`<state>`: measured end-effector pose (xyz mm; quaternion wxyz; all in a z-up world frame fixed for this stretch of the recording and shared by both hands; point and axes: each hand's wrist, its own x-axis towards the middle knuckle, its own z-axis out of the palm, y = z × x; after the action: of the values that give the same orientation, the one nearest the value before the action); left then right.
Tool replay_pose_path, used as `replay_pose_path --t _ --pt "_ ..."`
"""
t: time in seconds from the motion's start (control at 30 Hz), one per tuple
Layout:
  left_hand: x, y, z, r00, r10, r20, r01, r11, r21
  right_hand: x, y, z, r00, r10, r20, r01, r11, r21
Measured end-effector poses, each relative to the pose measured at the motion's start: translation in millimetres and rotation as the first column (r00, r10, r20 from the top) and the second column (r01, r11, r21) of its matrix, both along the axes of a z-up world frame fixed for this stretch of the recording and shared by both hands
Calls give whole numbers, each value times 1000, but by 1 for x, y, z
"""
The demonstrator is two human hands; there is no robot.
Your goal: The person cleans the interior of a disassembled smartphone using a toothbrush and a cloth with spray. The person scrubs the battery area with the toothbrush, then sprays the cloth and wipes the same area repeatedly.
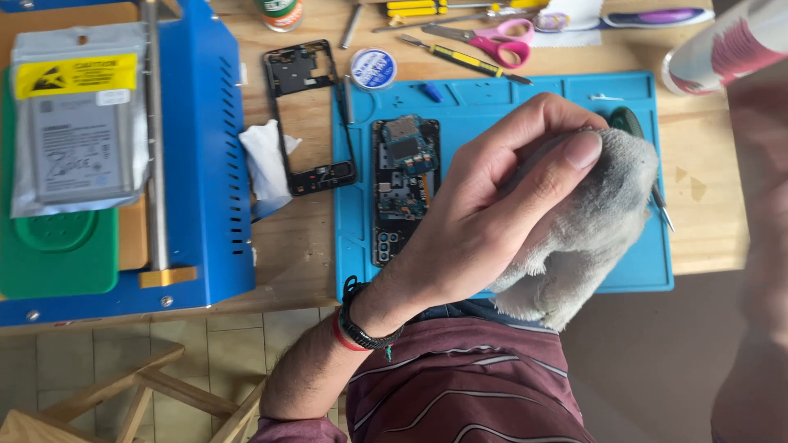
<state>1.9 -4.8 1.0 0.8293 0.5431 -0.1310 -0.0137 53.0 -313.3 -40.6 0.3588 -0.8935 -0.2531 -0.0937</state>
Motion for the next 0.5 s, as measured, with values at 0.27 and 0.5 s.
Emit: replay_pose_path --t 0.27,0.5 --pt "-6 -8 13 998 9 55 -19 984 180 -59 57 41 805 138 -578 117 917 382" --pt "-14 -27 -16 999 31 -21 -27 987 159 -79 44 3 836 244 -492 255 621 741"
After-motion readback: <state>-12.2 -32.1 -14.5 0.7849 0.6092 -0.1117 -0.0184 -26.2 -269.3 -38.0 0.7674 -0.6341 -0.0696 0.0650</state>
